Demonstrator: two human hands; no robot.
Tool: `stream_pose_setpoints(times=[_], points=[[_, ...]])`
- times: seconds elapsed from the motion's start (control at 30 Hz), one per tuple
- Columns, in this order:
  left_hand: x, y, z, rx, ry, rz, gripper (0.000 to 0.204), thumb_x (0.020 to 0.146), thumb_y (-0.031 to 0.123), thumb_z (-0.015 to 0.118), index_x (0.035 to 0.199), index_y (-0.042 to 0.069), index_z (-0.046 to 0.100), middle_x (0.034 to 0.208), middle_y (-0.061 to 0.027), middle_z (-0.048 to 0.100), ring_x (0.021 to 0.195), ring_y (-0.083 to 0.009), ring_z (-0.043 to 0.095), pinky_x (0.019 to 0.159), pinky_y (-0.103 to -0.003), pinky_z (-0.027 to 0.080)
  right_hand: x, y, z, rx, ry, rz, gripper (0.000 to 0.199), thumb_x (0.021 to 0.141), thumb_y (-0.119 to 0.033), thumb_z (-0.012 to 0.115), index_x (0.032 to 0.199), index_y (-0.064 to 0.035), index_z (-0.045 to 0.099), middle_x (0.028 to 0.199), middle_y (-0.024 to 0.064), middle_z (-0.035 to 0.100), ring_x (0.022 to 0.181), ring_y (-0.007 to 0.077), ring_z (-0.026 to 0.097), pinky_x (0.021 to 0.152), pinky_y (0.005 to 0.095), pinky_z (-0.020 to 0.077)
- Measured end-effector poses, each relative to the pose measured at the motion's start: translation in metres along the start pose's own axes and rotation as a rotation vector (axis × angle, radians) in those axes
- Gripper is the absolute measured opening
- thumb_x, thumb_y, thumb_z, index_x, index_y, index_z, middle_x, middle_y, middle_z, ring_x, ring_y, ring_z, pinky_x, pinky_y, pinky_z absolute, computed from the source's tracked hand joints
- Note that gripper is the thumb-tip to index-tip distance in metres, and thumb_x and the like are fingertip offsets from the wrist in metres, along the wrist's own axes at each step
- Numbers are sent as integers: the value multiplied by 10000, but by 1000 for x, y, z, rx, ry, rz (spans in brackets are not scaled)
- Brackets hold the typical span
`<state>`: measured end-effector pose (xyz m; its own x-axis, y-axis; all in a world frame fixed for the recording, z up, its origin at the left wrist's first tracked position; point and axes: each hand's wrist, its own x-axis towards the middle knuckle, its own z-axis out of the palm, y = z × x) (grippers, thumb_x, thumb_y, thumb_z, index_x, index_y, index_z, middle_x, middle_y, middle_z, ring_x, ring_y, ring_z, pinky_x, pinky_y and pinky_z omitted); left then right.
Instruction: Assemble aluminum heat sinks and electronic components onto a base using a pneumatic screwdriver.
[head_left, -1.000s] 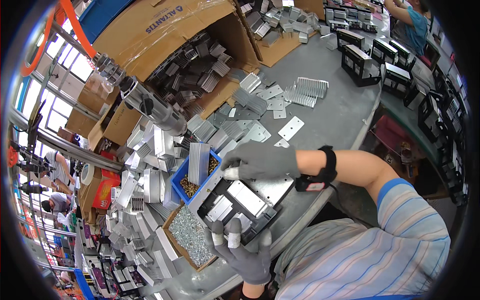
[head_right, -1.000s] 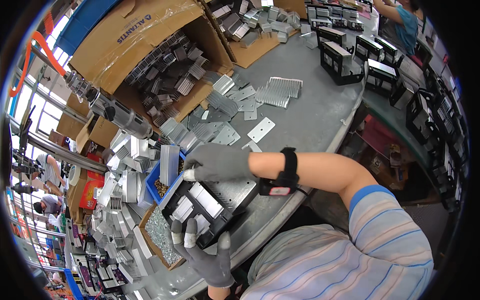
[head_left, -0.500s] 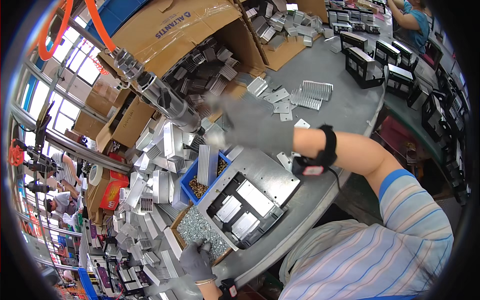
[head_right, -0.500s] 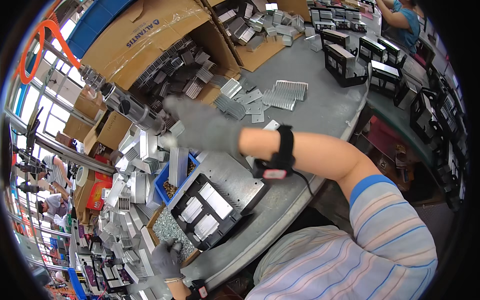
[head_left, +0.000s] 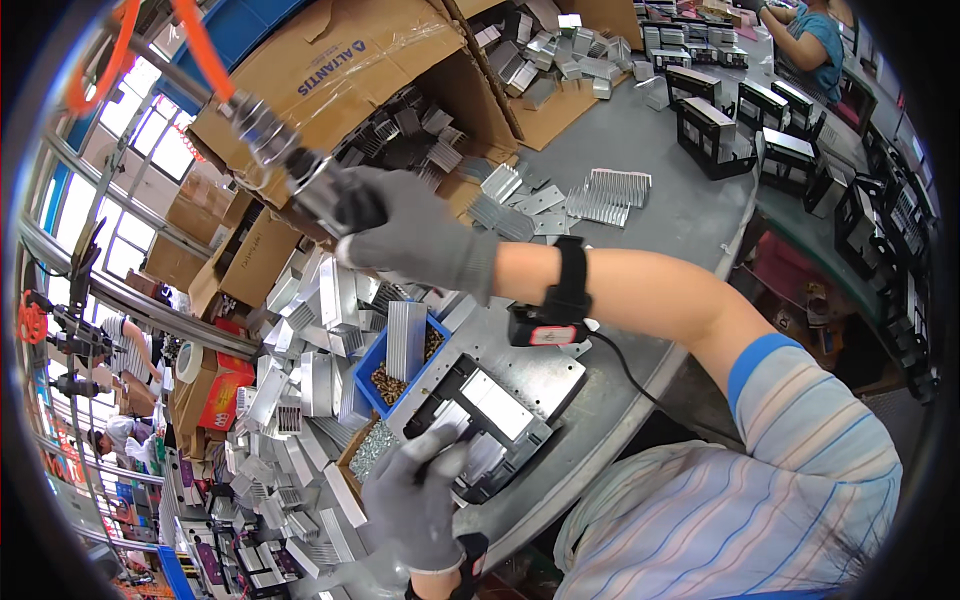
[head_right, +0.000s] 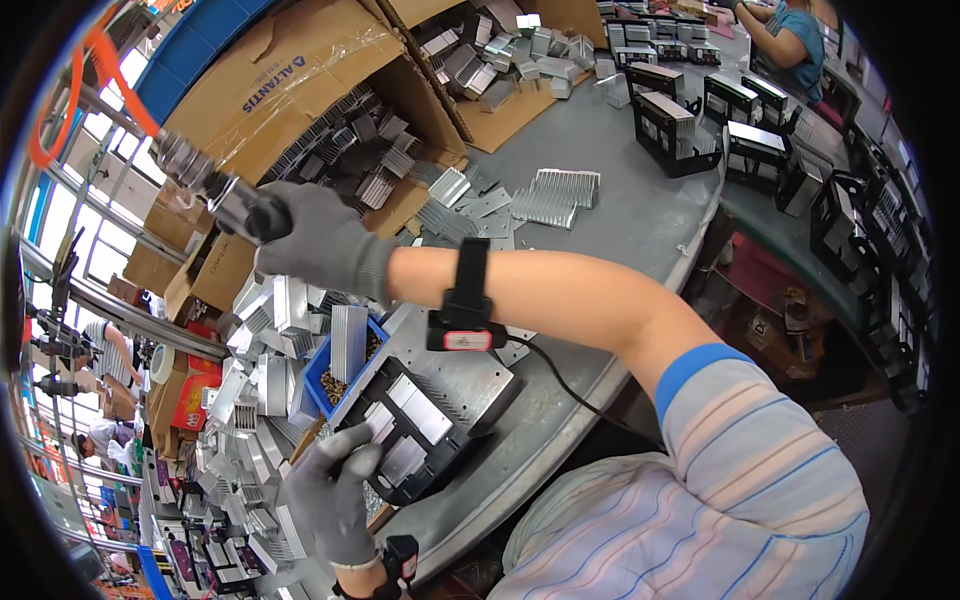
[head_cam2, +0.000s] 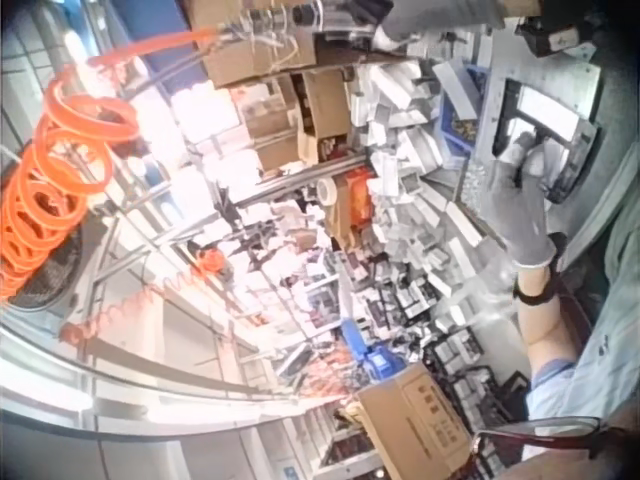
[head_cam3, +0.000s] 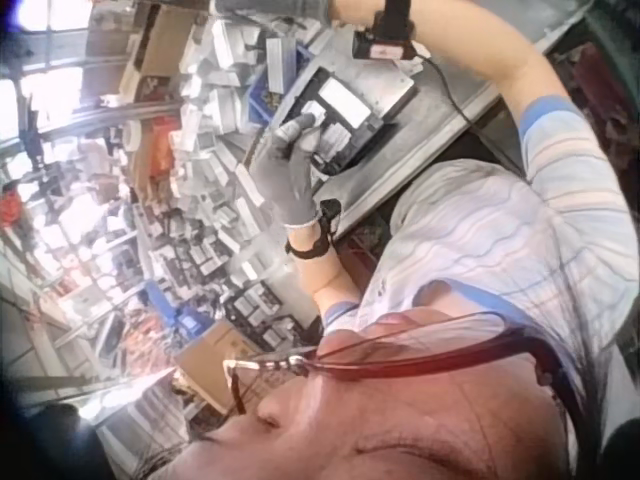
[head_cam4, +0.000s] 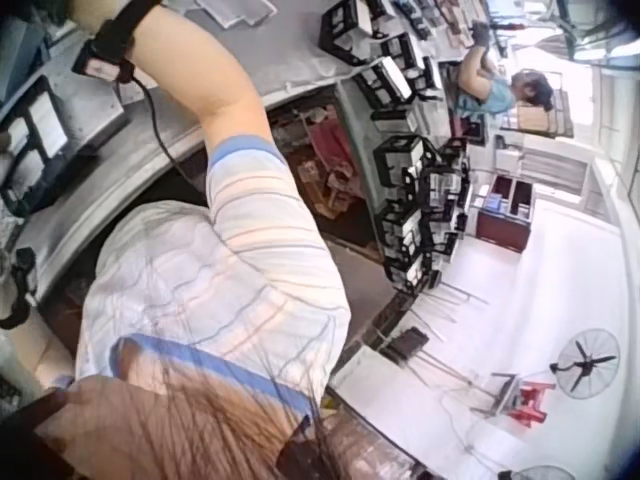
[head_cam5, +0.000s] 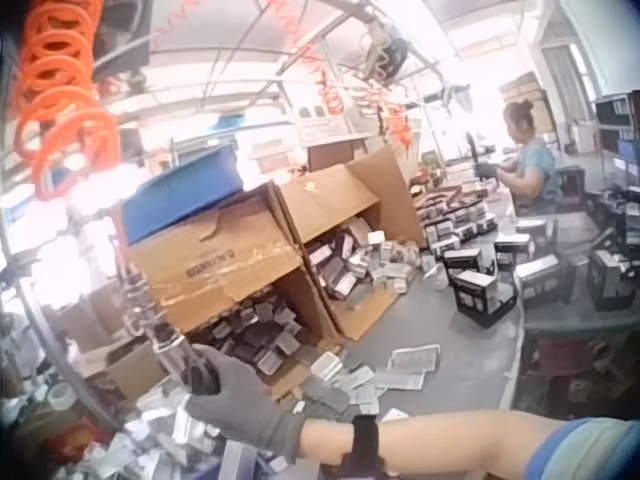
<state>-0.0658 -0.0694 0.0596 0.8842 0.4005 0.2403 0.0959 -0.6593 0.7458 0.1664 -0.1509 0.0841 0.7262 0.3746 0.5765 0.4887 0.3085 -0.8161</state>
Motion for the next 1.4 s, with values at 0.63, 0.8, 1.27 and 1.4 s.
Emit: stream_pose_setpoints(times=[0.63, 0.8, 1.27, 1.4], points=[[-18, -28, 38, 53, 224, 351, 320, 717, 391, 728, 808, 86, 696, 876, -56, 637, 925, -274, 516, 810, -386, 397, -70, -112, -32, 1031, -320, 324, 510, 635, -146, 794, 1083, -69, 562, 870, 13, 578, 727, 91, 560, 621, 250, 481], [-27, -29, 35, 112, 300, 452, 304, 838, 344, 649, 825, 41, 618, 910, -66, 603, 952, -248, 480, 803, -361, 419, -73, -121, -23, 964, -249, 393, 473, 650, -101, 768, 1076, -69, 564, 865, 1, 586, 758, 78, 551, 635, 229, 450], [-35, -34, 39, 102, 437, 448, 326, 841, 407, 629, 865, 85, 669, 881, -55, 618, 1009, -250, 463, 811, -390, 402, -72, -111, 1, 902, -150, 492, 511, 696, -81, 761, 1154, -27, 542, 978, 43, 617, 780, 88, 580, 648, 236, 488], [-36, -34, 40, 102, 402, 423, 337, 836, 405, 640, 885, 73, 668, 853, -35, 626, 1020, -238, 463, 816, -381, 407, -77, -90, -8, 1059, -337, 86, 565, 681, -78, 760, 1182, -35, 502, 957, 25, 589, 736, 71, 547, 603, 227, 460]])
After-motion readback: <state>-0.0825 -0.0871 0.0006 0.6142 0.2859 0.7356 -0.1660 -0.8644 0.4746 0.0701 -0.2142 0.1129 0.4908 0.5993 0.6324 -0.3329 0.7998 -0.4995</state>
